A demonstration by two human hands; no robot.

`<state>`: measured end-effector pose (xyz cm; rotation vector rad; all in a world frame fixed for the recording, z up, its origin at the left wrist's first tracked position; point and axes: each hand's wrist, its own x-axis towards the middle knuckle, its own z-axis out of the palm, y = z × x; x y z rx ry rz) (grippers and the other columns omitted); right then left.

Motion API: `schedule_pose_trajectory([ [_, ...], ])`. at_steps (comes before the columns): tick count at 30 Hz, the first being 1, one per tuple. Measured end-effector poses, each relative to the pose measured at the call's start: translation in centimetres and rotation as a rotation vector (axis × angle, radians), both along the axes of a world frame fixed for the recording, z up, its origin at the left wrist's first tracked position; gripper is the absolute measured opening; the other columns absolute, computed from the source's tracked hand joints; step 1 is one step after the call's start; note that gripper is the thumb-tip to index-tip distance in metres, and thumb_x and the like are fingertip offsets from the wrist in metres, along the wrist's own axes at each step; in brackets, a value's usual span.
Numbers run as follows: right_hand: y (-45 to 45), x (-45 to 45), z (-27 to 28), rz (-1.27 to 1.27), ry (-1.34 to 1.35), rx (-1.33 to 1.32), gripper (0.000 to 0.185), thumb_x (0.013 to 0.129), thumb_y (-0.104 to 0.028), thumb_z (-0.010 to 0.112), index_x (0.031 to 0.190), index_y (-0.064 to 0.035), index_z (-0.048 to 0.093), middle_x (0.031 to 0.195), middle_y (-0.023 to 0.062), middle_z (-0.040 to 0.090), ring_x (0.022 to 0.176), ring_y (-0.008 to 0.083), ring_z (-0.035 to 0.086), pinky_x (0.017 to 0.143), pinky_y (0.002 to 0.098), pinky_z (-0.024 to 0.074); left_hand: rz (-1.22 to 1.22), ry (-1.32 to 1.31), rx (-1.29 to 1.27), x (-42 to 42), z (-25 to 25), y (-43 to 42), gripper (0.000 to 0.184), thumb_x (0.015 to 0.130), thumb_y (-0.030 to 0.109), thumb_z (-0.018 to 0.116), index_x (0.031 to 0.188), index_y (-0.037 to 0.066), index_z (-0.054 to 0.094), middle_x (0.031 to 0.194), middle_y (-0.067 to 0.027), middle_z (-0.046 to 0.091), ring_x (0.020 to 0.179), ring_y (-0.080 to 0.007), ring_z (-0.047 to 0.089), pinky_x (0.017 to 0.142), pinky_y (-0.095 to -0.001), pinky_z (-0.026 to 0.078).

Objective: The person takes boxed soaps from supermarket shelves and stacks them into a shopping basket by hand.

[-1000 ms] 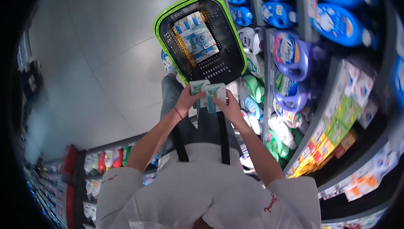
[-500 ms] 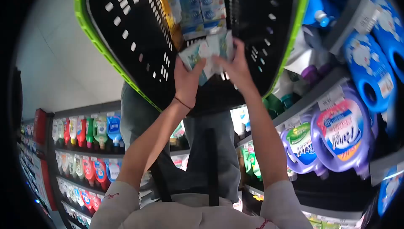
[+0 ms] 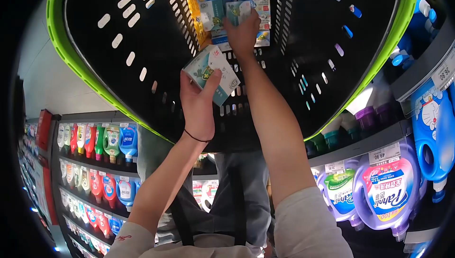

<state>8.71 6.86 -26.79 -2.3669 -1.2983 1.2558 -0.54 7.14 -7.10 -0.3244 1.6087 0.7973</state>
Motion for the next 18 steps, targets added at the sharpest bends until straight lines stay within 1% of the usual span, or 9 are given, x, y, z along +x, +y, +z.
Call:
schedule_pose_trajectory([
  [2, 0.4, -0.1, -0.7, -0.018, 0.015, -0.032, 0.077, 0.07, -0.021, 0.074, 0.128, 0.0065, 0.032, 0.117, 0.0279, 0.043, 0.11, 0.0434, 0.044, 0.097, 0.0458, 0.0366, -0.003, -0.009, 0.001, 0.1, -0.2, 0.0, 0.043, 0.084, 0.007, 0.064, 0.119, 0.0, 0.04, 0.112, -0.0095, 0.055, 0.099, -0.0132, 0.056, 0.084, -0.0258, 0.046],
  [4, 0.0, 0.0, -1.9, 0.096, 0.017, -0.008, 0.078, 0.074, -0.027, 0.072, 0.13, 0.0096, 0.032, 0.121, 0.0283, 0.044, 0.113, 0.04, 0.045, 0.098, 0.0424, 0.0365, -0.005, -0.014, -0.006, 0.1, -0.3, -0.1, 0.043, 0.084, 0.006, 0.064, 0.119, 0.0, 0.04, 0.112, -0.0089, 0.055, 0.1, -0.013, 0.055, 0.084, -0.0258, 0.046],
  [5, -0.4, 0.2, -2.1, 0.097, 0.018, -0.019, 0.078, 0.074, -0.027, 0.072, 0.13, 0.0096, 0.032, 0.121, 0.0283, 0.044, 0.113, 0.04, 0.045, 0.098, 0.0424, 0.0365, 0.005, -0.048, -0.004, 0.2, -0.3, -0.1, 0.043, 0.084, 0.006, 0.064, 0.119, 0.0, 0.04, 0.112, -0.0087, 0.055, 0.1, -0.0129, 0.055, 0.085, -0.0259, 0.046],
  [7, -0.1, 0.6, -2.1, 0.145, 0.017, -0.053, 0.075, 0.076, -0.024, 0.069, 0.131, 0.0097, 0.031, 0.123, 0.0282, 0.044, 0.115, 0.0398, 0.044, 0.099, 0.0425, 0.0362, 0.004, -0.089, -0.005, 0.2, -0.4, -0.1, 0.043, 0.084, 0.005, 0.064, 0.12, 0.001, 0.04, 0.113, -0.0083, 0.055, 0.1, -0.0128, 0.055, 0.085, -0.0261, 0.046],
  [11, 0.0, 0.7, -2.1, 0.159, 0.032, -0.033, 0.074, 0.077, -0.023, 0.067, 0.132, 0.0098, 0.03, 0.125, 0.0289, 0.042, 0.118, 0.0401, 0.043, 0.1, 0.0422, 0.0355, 0.038, -0.115, -0.025, 0.3, -0.5, 0.1, 0.043, 0.084, 0.004, 0.063, 0.12, 0.001, 0.041, 0.113, -0.008, 0.055, 0.1, -0.0128, 0.055, 0.086, -0.0259, 0.045],
  [13, -0.1, 0.6, -2.2, 0.184, 0.021, 0.005, 0.067, 0.079, -0.016, 0.065, 0.132, 0.0067, 0.031, 0.125, 0.0269, 0.042, 0.117, 0.0426, 0.042, 0.1, 0.0442, 0.0361, 0.044, -0.109, -0.028, 0.3, -0.6, 0.0, 0.043, 0.084, 0.006, 0.064, 0.12, 0.0, 0.041, 0.112, -0.0081, 0.055, 0.1, -0.0128, 0.055, 0.085, -0.0262, 0.045],
  [14, -0.1, 0.6, -2.3, 0.185, 0.022, 0.004, 0.067, 0.079, -0.016, 0.065, 0.132, 0.0067, 0.031, 0.125, 0.0269, 0.042, 0.117, 0.0426, 0.042, 0.1, 0.0442, 0.0361, 0.045, -0.108, -0.029, 0.3, -0.8, -0.1, 0.043, 0.084, 0.006, 0.064, 0.12, 0.0, 0.041, 0.112, -0.0081, 0.055, 0.1, -0.0128, 0.055, 0.085, -0.0262, 0.045],
  [17, 0.5, 0.9, -1.9, 0.218, 0.006, -0.048, 0.067, 0.079, -0.016, 0.065, 0.132, 0.0068, 0.031, 0.127, 0.0262, 0.041, 0.117, 0.042, 0.042, 0.1, 0.0435, 0.0362, -0.051, -0.067, -0.029, 0.0, -1.2, -0.2, 0.044, 0.083, 0.009, 0.065, 0.119, 0.0, 0.042, 0.112, -0.0088, 0.056, 0.1, -0.0132, 0.055, 0.084, -0.0268, 0.046],
  [18, 0.9, 1.0, -1.6, 0.234, 0.015, -0.021, 0.064, 0.08, -0.017, 0.064, 0.131, 0.0072, 0.033, 0.126, 0.0259, 0.041, 0.117, 0.0412, 0.042, 0.1, 0.0432, 0.0363, -0.057, -0.049, -0.047, 0.0, -1.3, -0.2, 0.044, 0.083, 0.01, 0.066, 0.119, 0.0, 0.042, 0.111, -0.0091, 0.056, 0.1, -0.0136, 0.055, 0.084, -0.027, 0.046],
])
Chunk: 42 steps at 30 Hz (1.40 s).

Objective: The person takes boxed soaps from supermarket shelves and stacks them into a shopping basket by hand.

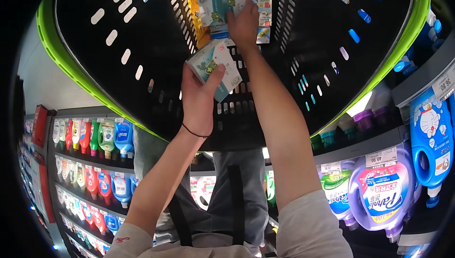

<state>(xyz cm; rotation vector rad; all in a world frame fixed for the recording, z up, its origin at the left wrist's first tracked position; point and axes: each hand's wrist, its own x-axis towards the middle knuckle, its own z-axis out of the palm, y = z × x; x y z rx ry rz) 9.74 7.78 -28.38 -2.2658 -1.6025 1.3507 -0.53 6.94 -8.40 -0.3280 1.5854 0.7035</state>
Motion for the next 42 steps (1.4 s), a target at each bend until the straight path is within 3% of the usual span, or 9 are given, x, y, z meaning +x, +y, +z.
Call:
schedule_pose_trajectory([
  [5, 2.2, 1.3, 4.6, 0.063, 0.066, -0.003, 0.052, 0.084, -0.02, 0.062, 0.125, 0.0062, 0.044, 0.125, 0.0231, 0.047, 0.114, 0.0362, 0.048, 0.095, 0.0397, 0.0403, -0.015, 0.063, -0.028, 0.0, -0.5, 0.2, 0.046, 0.082, 0.012, 0.067, 0.119, 0.0, 0.042, 0.111, -0.0094, 0.056, 0.098, -0.0146, 0.056, 0.082, -0.0274, 0.046],
  [10, 2.1, 2.0, 16.0, -0.209, 0.452, -0.405, 0.046, 0.088, -0.021, 0.06, 0.126, 0.0006, 0.048, 0.121, 0.0165, 0.055, 0.105, 0.03, 0.058, 0.088, 0.0349, 0.045, -0.015, 0.065, -0.012, 0.2, -0.8, 0.3, 0.044, 0.082, 0.013, 0.067, 0.117, 0.0, 0.043, 0.109, -0.0106, 0.057, 0.097, -0.0157, 0.058, 0.08, -0.0279, 0.048],
  [13, -0.1, 2.5, 19.3, -0.205, 0.584, -0.37, 0.053, 0.085, -0.021, 0.064, 0.129, 0.0011, 0.045, 0.12, 0.0166, 0.054, 0.106, 0.0285, 0.057, 0.089, 0.0353, 0.045, -0.09, 0.06, 0.065, 0.5, -1.2, 0.2, 0.041, 0.084, 0.015, 0.065, 0.116, 0.0, 0.044, 0.108, -0.0111, 0.057, 0.096, -0.0162, 0.059, 0.078, -0.0279, 0.049],
  [15, -0.8, 2.8, 20.2, -0.017, 0.393, -0.246, 0.066, 0.08, -0.023, 0.07, 0.133, 0.0008, 0.04, 0.119, 0.0166, 0.054, 0.107, 0.0275, 0.056, 0.089, 0.0357, 0.0452, -0.08, -0.028, 0.044, 0.5, -1.2, 0.2, 0.04, 0.085, 0.017, 0.064, 0.116, 0.0, 0.044, 0.108, -0.011, 0.058, 0.095, -0.0162, 0.059, 0.077, -0.0279, 0.049],
  [22, -0.9, 3.7, 17.2, -0.144, 0.404, -0.363, 0.078, 0.072, -0.025, 0.075, 0.135, 0.0008, 0.035, 0.12, 0.0193, 0.054, 0.108, 0.0324, 0.056, 0.09, 0.0374, 0.0449, -0.185, -0.143, 0.012, 0.9, -1.4, -0.2, 0.038, 0.09, 0.024, 0.054, 0.119, 0.001, 0.046, 0.109, -0.0106, 0.058, 0.093, -0.0151, 0.057, 0.073, -0.0246, 0.047],
  [24, -1.0, 3.7, 15.0, -0.193, 0.281, -0.301, 0.077, 0.072, -0.023, 0.075, 0.134, 0.0014, 0.036, 0.12, 0.0211, 0.054, 0.107, 0.0333, 0.056, 0.089, 0.0374, 0.0452, -0.197, -0.007, -0.028, 1.2, -1.9, -1.1, 0.038, 0.09, 0.024, 0.053, 0.122, 0.003, 0.046, 0.111, -0.0114, 0.057, 0.099, -0.016, 0.054, 0.079, -0.0262, 0.045],
  [25, -1.0, 3.8, 13.7, -0.184, 0.221, -0.263, 0.076, 0.071, -0.022, 0.075, 0.133, 0.0003, 0.037, 0.121, 0.0224, 0.052, 0.109, 0.035, 0.055, 0.09, 0.0385, 0.0448, -0.224, -0.017, -0.027, 1.1, -1.7, -0.9, 0.044, 0.09, 0.027, 0.051, 0.125, 0.0, 0.045, 0.116, -0.0126, 0.053, 0.11, -0.0185, 0.051, 0.097, -0.0311, 0.039],
  [34, 0.3, 4.9, 4.4, 0.003, -0.14, -0.074, 0.075, 0.074, -0.019, 0.072, 0.136, -0.0033, 0.033, 0.125, 0.0224, 0.043, 0.115, 0.0379, 0.046, 0.098, 0.0404, 0.039, -0.194, -0.085, -0.021, 1.1, -1.2, -0.6, 0.042, 0.089, 0.024, 0.05, 0.124, 0.0, 0.045, 0.117, -0.0134, 0.053, 0.108, -0.0208, 0.054, 0.095, -0.0312, 0.041],
  [42, 0.6, 4.1, 0.8, 0.011, -0.054, 0.069, 0.066, 0.078, -0.017, 0.067, 0.134, -0.0014, 0.036, 0.128, 0.0228, 0.04, 0.119, 0.0382, 0.041, 0.102, 0.0403, 0.035, -0.185, -0.115, -0.018, 1.1, -1.4, -1.2, 0.039, 0.089, 0.022, 0.05, 0.122, 0.001, 0.046, 0.115, -0.0123, 0.053, 0.103, -0.0203, 0.056, 0.091, -0.0309, 0.043],
])
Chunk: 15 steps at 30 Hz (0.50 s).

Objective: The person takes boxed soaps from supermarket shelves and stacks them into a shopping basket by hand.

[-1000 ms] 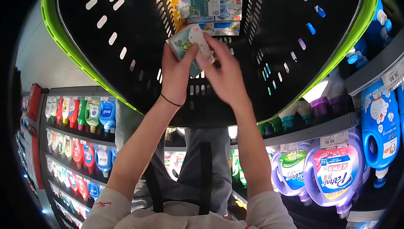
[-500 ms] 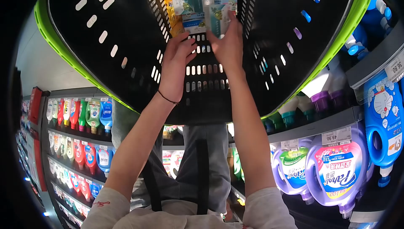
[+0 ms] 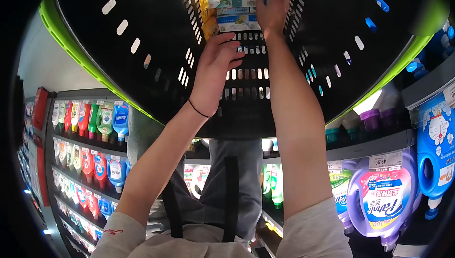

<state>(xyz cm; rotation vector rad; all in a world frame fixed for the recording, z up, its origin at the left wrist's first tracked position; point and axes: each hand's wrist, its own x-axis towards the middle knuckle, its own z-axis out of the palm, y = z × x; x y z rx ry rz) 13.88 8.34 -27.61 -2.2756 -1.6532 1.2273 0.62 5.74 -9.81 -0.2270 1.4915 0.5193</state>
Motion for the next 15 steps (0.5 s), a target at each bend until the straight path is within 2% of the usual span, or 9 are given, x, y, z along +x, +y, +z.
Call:
schedule_pose_trajectory([
  [8, 0.1, 1.4, -0.3, 0.074, 0.0, -0.104, 0.061, 0.08, -0.015, 0.061, 0.135, -0.0071, 0.038, 0.135, 0.0163, 0.039, 0.121, 0.0353, 0.042, 0.102, 0.0382, 0.036, -0.015, -0.005, 0.028, -0.2, 0.2, 0.4, 0.038, 0.089, 0.022, 0.049, 0.121, 0.001, 0.047, 0.115, -0.0142, 0.054, 0.102, -0.0201, 0.057, 0.089, -0.0303, 0.044],
  [10, 0.6, 1.4, 0.5, 0.072, -0.047, -0.088, 0.062, 0.079, -0.02, 0.063, 0.133, -0.0032, 0.04, 0.128, 0.0213, 0.045, 0.116, 0.0368, 0.047, 0.1, 0.039, 0.0372, -0.008, 0.005, 0.029, -0.4, 0.4, 0.7, 0.038, 0.09, 0.022, 0.048, 0.121, 0.0, 0.047, 0.114, -0.0144, 0.055, 0.101, -0.0202, 0.057, 0.089, -0.03, 0.044],
  [12, 0.1, 0.8, 2.4, 0.035, -0.057, -0.041, 0.059, 0.079, -0.018, 0.061, 0.132, -0.0009, 0.04, 0.126, 0.0228, 0.046, 0.115, 0.0379, 0.047, 0.099, 0.0399, 0.0375, 0.003, -0.002, 0.047, -0.5, 0.4, 1.0, 0.037, 0.09, 0.022, 0.048, 0.12, 0.0, 0.048, 0.112, -0.0145, 0.056, 0.1, -0.0203, 0.058, 0.088, -0.0298, 0.045],
  [14, -1.5, -0.1, 5.4, 0.001, -0.016, 0.027, 0.056, 0.08, -0.014, 0.06, 0.129, 0.0045, 0.041, 0.119, 0.0268, 0.05, 0.11, 0.0407, 0.049, 0.096, 0.0421, 0.0384, -0.085, -0.041, 0.114, -0.9, 0.5, 0.1, 0.034, 0.091, 0.02, 0.046, 0.118, 0.0, 0.049, 0.105, -0.0127, 0.06, 0.098, -0.02, 0.059, 0.087, -0.0297, 0.045],
  [15, -3.0, -0.4, 7.4, -0.01, 0.042, 0.044, 0.053, 0.08, -0.013, 0.06, 0.127, 0.004, 0.042, 0.112, 0.0256, 0.054, 0.107, 0.0404, 0.051, 0.093, 0.0426, 0.0405, -0.114, -0.02, 0.137, -1.0, 1.3, -0.6, 0.028, 0.091, 0.015, 0.046, 0.114, 0.0, 0.051, 0.096, -0.0098, 0.062, 0.092, -0.0164, 0.06, 0.083, -0.0282, 0.046],
])
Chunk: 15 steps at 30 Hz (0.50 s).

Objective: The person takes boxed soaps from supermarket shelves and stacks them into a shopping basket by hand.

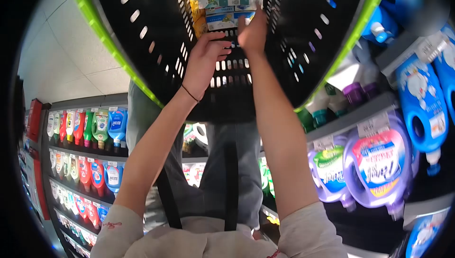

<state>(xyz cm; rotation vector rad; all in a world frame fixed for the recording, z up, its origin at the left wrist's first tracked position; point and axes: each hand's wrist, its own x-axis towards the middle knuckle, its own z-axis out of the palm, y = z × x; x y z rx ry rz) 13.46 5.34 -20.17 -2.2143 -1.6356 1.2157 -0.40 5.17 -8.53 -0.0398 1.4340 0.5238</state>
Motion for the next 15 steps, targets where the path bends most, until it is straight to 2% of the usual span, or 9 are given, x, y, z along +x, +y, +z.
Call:
schedule_pose_trajectory([
  [1, -1.4, -0.4, 2.4, -0.083, 0.097, -0.122, 0.05, 0.08, -0.013, 0.061, 0.125, 0.0017, 0.044, 0.109, 0.0251, 0.056, 0.103, 0.0399, 0.054, 0.088, 0.0438, 0.0426, 0.017, -0.007, 0.005, -0.3, 1.0, -1.4, 0.028, 0.091, 0.015, 0.046, 0.114, 0.0, 0.051, 0.096, -0.0098, 0.062, 0.092, -0.0164, 0.06, 0.083, -0.0282, 0.046],
  [2, -2.8, -0.8, 5.1, -0.081, 0.004, -0.334, 0.041, 0.081, -0.012, 0.06, 0.119, 0.0001, 0.051, 0.101, 0.0233, 0.06, 0.095, 0.0397, 0.058, 0.082, 0.0416, 0.0457, -0.046, -0.016, 0.02, -0.6, 1.8, -3.1, 0.025, 0.091, 0.012, 0.048, 0.112, 0.0, 0.053, 0.094, -0.0087, 0.062, 0.09, -0.0148, 0.059, 0.081, -0.0273, 0.046],
  [4, -3.5, -2.1, 13.0, -0.113, 0.193, -0.358, 0.023, 0.088, -0.014, 0.058, 0.106, 0.0002, 0.058, 0.087, 0.0174, 0.065, 0.08, 0.0235, 0.065, 0.071, 0.0313, 0.0485, -0.139, 0.019, 0.061, -1.4, 3.8, -5.6, 0.021, 0.089, 0.012, 0.051, 0.107, 0.001, 0.056, 0.089, -0.0095, 0.064, 0.085, -0.0144, 0.061, 0.076, -0.0274, 0.047],
  [5, -4.0, -2.7, 16.5, -0.145, 0.276, -0.301, 0.022, 0.091, -0.014, 0.055, 0.108, -0.0013, 0.059, 0.089, 0.0164, 0.066, 0.08, 0.0155, 0.064, 0.07, 0.0288, 0.048, -0.17, 0.063, 0.077, -2.0, 5.8, -6.7, 0.021, 0.088, 0.014, 0.053, 0.104, 0.001, 0.057, 0.086, -0.0114, 0.066, 0.082, -0.0156, 0.063, 0.074, -0.0284, 0.048],
  [8, -4.4, -4.9, 26.8, -0.272, 0.383, -0.314, 0.022, 0.092, -0.009, 0.052, 0.112, -0.0025, 0.059, 0.093, 0.0118, 0.067, 0.089, 0.0151, 0.064, 0.077, 0.026, 0.0484, -0.298, 0.05, 0.122, -5.3, 12.7, -6.5, 0.022, 0.088, 0.015, 0.054, 0.106, 0.003, 0.057, 0.087, -0.0113, 0.066, 0.078, -0.0145, 0.062, 0.071, -0.0287, 0.048],
  [9, -4.5, -5.7, 30.1, -0.28, 0.333, -0.374, 0.022, 0.092, -0.008, 0.052, 0.112, -0.0021, 0.059, 0.096, 0.0107, 0.067, 0.092, 0.0159, 0.064, 0.079, 0.0261, 0.0484, -0.307, 0.007, 0.123, -6.7, 15.0, -5.7, 0.022, 0.088, 0.015, 0.054, 0.106, 0.003, 0.057, 0.086, -0.0108, 0.066, 0.076, -0.0141, 0.061, 0.07, -0.0287, 0.048],
  [10, -5.5, -6.3, 32.6, -0.311, 0.359, -0.373, 0.022, 0.092, -0.008, 0.052, 0.113, -0.0022, 0.059, 0.097, 0.0107, 0.067, 0.092, 0.0154, 0.064, 0.08, 0.0268, 0.0486, -0.319, -0.07, 0.11, -8.0, 16.2, -5.6, 0.019, 0.092, 0.012, 0.048, 0.105, 0.0, 0.054, 0.089, -0.0075, 0.062, 0.083, -0.0134, 0.059, 0.075, -0.0258, 0.047],
  [13, -7.1, -8.5, 38.8, -0.315, 0.404, -0.354, 0.023, 0.092, -0.009, 0.053, 0.113, -0.0027, 0.059, 0.096, 0.0104, 0.067, 0.091, 0.0152, 0.064, 0.08, 0.0266, 0.0483, -0.359, 0.003, 0.114, -13.2, 21.6, -2.7, 0.021, 0.093, 0.013, 0.047, 0.106, 0.0, 0.054, 0.091, -0.0094, 0.062, 0.083, -0.0139, 0.06, 0.076, -0.0258, 0.048],
  [15, -6.5, -10.2, 41.9, -0.061, 0.418, -0.488, 0.025, 0.09, -0.012, 0.055, 0.114, -0.0046, 0.059, 0.098, 0.0106, 0.066, 0.087, 0.0163, 0.064, 0.078, 0.0276, 0.0485, -0.325, 0.058, 0.192, -16.7, 22.8, -3.0, 0.021, 0.093, 0.013, 0.046, 0.107, 0.0, 0.054, 0.093, -0.0101, 0.063, 0.086, -0.0137, 0.06, 0.075, -0.0263, 0.049],
])
